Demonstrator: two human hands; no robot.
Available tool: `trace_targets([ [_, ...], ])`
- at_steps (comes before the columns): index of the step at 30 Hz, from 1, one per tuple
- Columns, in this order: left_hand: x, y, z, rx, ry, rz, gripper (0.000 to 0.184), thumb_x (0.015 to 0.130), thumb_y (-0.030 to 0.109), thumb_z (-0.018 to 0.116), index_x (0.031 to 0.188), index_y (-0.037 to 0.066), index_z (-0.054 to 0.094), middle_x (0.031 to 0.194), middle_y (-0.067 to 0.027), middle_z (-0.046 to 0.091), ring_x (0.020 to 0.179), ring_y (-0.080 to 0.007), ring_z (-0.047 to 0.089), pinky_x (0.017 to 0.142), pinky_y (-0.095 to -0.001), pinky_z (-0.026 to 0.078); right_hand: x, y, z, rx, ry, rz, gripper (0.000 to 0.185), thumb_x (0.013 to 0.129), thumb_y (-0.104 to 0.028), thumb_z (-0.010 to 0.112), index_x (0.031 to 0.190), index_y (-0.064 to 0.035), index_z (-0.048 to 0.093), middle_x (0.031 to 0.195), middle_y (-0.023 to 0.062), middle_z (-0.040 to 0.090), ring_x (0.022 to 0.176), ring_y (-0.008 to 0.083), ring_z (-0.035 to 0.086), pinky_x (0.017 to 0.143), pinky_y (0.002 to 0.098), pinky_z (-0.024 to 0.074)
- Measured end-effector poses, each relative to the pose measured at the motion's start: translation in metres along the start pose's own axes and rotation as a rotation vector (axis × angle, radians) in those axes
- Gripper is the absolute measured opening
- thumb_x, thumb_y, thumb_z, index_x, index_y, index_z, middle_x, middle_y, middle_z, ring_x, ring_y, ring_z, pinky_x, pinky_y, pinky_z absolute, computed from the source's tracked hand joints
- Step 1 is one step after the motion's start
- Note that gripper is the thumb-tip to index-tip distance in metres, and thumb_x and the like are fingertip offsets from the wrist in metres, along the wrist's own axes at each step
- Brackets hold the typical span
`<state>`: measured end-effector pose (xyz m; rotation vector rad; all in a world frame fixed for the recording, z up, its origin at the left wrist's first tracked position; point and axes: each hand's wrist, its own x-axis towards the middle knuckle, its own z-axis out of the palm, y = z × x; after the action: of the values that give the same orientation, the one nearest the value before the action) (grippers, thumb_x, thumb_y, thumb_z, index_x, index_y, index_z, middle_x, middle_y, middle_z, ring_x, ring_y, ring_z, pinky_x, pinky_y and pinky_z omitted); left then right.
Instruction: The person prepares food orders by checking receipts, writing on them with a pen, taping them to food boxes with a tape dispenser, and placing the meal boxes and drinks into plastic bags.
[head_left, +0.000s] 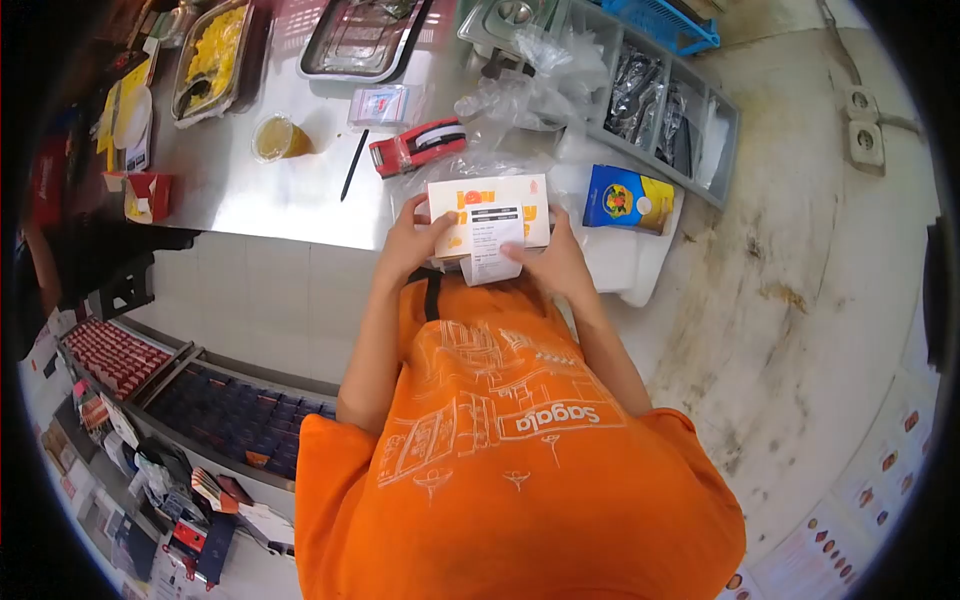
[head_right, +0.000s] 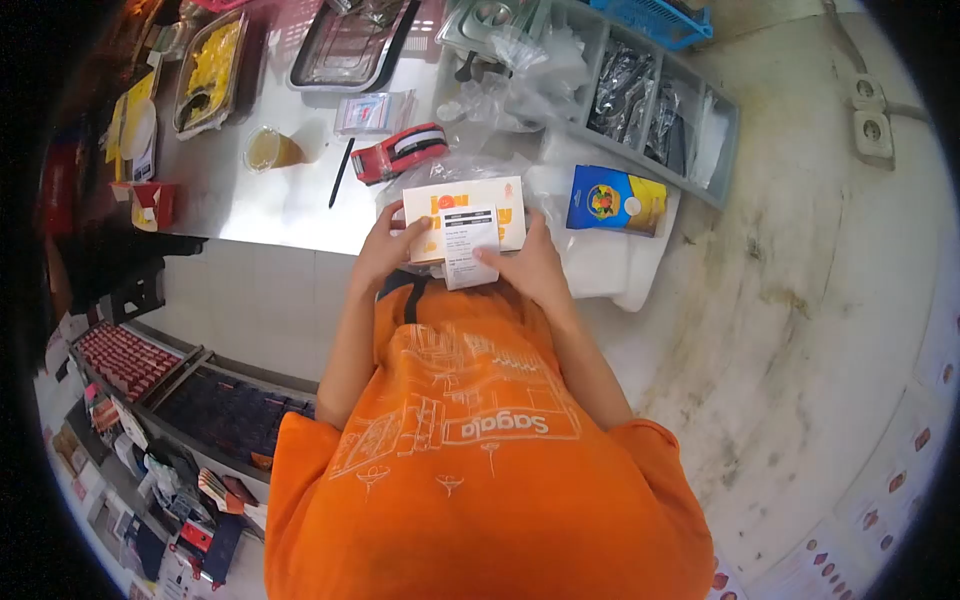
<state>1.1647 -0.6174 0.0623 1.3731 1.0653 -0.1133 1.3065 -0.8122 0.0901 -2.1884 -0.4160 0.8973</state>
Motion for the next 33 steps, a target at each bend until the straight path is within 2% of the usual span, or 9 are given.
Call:
trace_targets([
  [7,-0.016,0.01,0.001,0.067,0.049,0.208,0.072,0.086,0.036,0.069,0.135,-0.006,0.038,0.116,-0.0214,0.059,0.102,-0.0236,0.062,0.082,-0.0316,0.052,0.004,-0.02,-0.013,0.168,-0.207,0.208,0.07,0.074,-0.033,0.08,0.122,0.0062,0.047,0.11,0.0208,0.063,0.097,0.0258,0.065,0.08,0.0331,0.0523],
  [10,-0.026,0.032,-0.003,-0.271,0.007,0.078,0.066,0.091,0.033,0.062,0.134,-0.009,0.035,0.12,-0.0202,0.057,0.104,-0.0237,0.061,0.087,-0.0329,0.05,-0.004,-0.03,-0.02,0.248,-0.081,-0.02,0.061,0.078,-0.03,0.077,0.12,0.0052,0.05,0.106,0.0199,0.064,0.09,0.0212,0.065,0.073,0.0304,0.0527],
  [13,-0.028,0.06,-0.014,-0.435,-0.059,-0.003,0.063,0.094,0.031,0.057,0.133,-0.011,0.031,0.12,-0.0191,0.056,0.107,-0.0226,0.059,0.092,-0.0324,0.048,-0.034,-0.06,-0.031,0.099,0.38,-0.196,0.051,0.085,-0.027,0.071,0.121,0.0032,0.051,0.11,0.0204,0.062,0.091,0.0222,0.066,0.075,0.0311,0.0529],
  [16,-0.017,0.061,-0.012,-0.403,0.066,0.086,0.063,0.095,0.035,0.055,0.137,-0.006,0.032,0.128,-0.0161,0.052,0.115,-0.0221,0.054,0.094,-0.0338,0.046,-0.056,-0.063,-0.035,0.512,-0.187,0.082,0.044,0.093,-0.025,0.061,0.127,0.0012,0.05,0.116,0.0166,0.059,0.094,0.0233,0.064,0.077,0.0331,0.0526],
  [19,-0.024,0.066,-0.012,-0.409,0.013,0.154,0.058,0.096,0.03,0.055,0.136,-0.005,0.031,0.127,-0.0155,0.051,0.117,-0.0207,0.051,0.098,-0.0329,0.042,-0.028,-0.048,-0.003,1.449,-0.565,0.304,0.045,0.098,-0.028,0.054,0.132,-0.0002,0.045,0.122,0.0147,0.056,0.101,0.0238,0.062,0.081,0.0339,0.0531],
  [22,-0.034,0.063,-0.01,-0.355,-0.068,0.249,0.053,0.095,0.019,0.057,0.136,-0.003,0.03,0.127,-0.0128,0.05,0.115,-0.0176,0.049,0.1,-0.0322,0.04,-0.006,-0.06,-0.009,1.706,-0.465,0.04,0.048,0.098,-0.028,0.052,0.135,0.0005,0.039,0.125,0.0162,0.055,0.107,0.0241,0.06,0.085,0.0349,0.0537],
  [26,-0.034,0.044,-0.01,-0.235,-0.149,0.347,0.056,0.095,0.014,0.057,0.139,-0.002,0.027,0.128,-0.0138,0.049,0.118,-0.0193,0.047,0.101,-0.0334,0.039,0.036,-0.013,-0.025,1.385,-0.496,-0.027,0.053,0.089,-0.016,0.062,0.133,0.0032,0.042,0.121,0.0164,0.058,0.109,0.0213,0.059,0.089,0.0331,0.051],
  [30,-0.02,0.016,0.007,-0.109,-0.166,0.393,0.065,0.091,0.017,0.063,0.141,-0.001,0.025,0.13,-0.0166,0.049,0.117,-0.022,0.049,0.099,-0.0347,0.041,0.063,0.019,-0.025,0.614,-0.355,-0.122,0.068,0.077,-0.024,0.077,0.128,0.0065,0.046,0.117,0.0182,0.061,0.108,0.0266,0.061,0.09,0.0335,0.0491],
  [33,-0.022,-0.006,0.017,0.007,-0.059,0.286,0.063,0.089,0.02,0.066,0.138,-0.002,0.033,0.127,-0.0198,0.051,0.111,-0.0262,0.054,0.094,-0.0368,0.046,0.062,0.019,-0.026,-0.042,-0.164,-0.23,0.061,0.079,-0.029,0.075,0.124,0.0055,0.052,0.11,0.0218,0.064,0.103,0.0268,0.063,0.088,0.0329,0.0491],
])
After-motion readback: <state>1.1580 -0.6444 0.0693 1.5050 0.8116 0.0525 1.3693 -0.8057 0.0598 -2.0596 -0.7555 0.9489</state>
